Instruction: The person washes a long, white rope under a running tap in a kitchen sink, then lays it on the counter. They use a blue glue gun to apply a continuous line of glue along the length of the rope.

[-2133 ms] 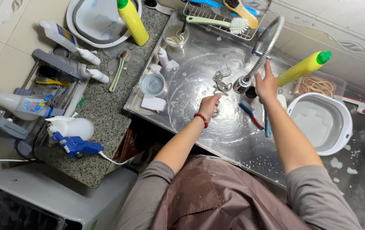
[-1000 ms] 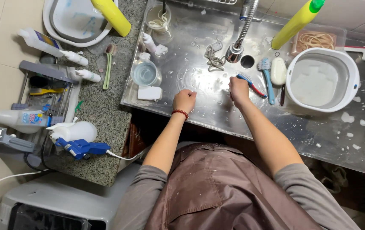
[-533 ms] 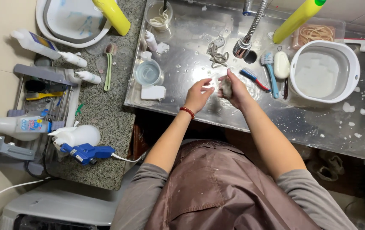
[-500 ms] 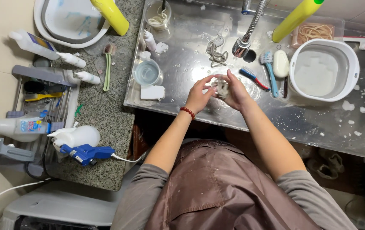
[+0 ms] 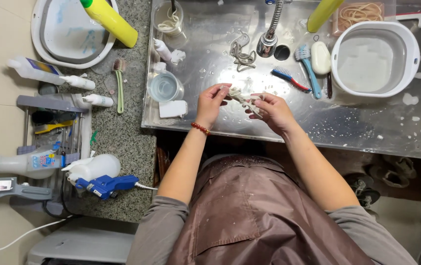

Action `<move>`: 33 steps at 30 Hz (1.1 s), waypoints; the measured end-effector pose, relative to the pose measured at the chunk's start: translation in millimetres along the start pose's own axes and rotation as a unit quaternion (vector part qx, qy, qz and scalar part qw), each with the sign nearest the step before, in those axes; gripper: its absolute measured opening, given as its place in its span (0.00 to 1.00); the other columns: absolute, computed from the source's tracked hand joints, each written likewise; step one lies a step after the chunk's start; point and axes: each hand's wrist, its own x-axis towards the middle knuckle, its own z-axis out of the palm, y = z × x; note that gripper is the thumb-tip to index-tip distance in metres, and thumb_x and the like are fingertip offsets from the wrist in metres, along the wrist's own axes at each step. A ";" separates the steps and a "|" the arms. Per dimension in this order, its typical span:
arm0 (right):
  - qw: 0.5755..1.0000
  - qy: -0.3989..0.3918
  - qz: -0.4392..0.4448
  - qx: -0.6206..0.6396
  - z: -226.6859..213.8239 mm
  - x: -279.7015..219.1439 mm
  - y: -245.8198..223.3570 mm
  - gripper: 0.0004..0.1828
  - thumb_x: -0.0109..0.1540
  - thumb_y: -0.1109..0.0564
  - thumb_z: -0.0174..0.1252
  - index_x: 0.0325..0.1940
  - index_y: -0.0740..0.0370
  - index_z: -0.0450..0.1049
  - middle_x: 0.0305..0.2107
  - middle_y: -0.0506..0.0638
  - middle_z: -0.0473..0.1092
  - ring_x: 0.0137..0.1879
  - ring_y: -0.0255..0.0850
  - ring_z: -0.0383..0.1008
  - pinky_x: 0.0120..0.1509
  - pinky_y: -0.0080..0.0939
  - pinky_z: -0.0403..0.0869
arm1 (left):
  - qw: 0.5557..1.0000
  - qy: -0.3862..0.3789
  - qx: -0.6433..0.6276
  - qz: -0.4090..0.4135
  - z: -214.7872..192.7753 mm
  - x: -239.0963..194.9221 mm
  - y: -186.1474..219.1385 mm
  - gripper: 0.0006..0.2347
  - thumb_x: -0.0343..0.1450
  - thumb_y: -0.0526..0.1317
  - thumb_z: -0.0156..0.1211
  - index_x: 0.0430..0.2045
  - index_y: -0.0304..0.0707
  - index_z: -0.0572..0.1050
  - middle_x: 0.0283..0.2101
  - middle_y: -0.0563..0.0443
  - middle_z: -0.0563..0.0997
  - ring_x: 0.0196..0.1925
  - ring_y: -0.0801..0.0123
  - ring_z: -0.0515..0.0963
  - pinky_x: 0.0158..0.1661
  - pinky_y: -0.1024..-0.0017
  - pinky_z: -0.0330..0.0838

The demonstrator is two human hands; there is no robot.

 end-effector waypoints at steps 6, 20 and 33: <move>0.997 -0.005 -0.026 0.073 -42.8 11.7 28.0 0.13 0.70 0.56 0.55 0.53 0.68 0.74 0.41 0.56 0.77 0.45 0.45 0.78 0.51 0.48 0.77 | 0.999 0.040 -0.014 -0.010 -17.2 5.4 13.0 0.10 0.76 0.42 0.59 0.45 0.38 0.81 0.34 0.57 0.83 0.35 0.76 0.83 0.36 0.79 0.73; 0.984 0.165 -0.019 -0.062 -102.9 4.8 34.4 0.09 0.67 0.59 0.54 0.48 0.66 0.75 0.40 0.56 0.78 0.47 0.44 0.80 0.52 0.42 0.76 | 0.990 -0.050 -0.124 0.045 -17.9 9.9 62.2 0.14 0.76 0.32 0.49 0.51 0.23 0.77 0.34 0.47 0.82 0.37 0.72 0.81 0.44 0.76 0.76; 0.781 0.079 -0.440 -0.436 30.1 -59.0 -70.6 0.31 0.55 0.59 0.73 0.62 0.62 0.71 0.56 0.57 0.70 0.63 0.52 0.72 0.67 0.46 0.72 | 0.976 -0.216 -0.005 -0.026 47.9 -5.2 101.7 0.12 0.78 0.35 0.46 0.51 0.29 0.74 0.41 0.41 0.86 0.43 0.68 0.85 0.43 0.74 0.77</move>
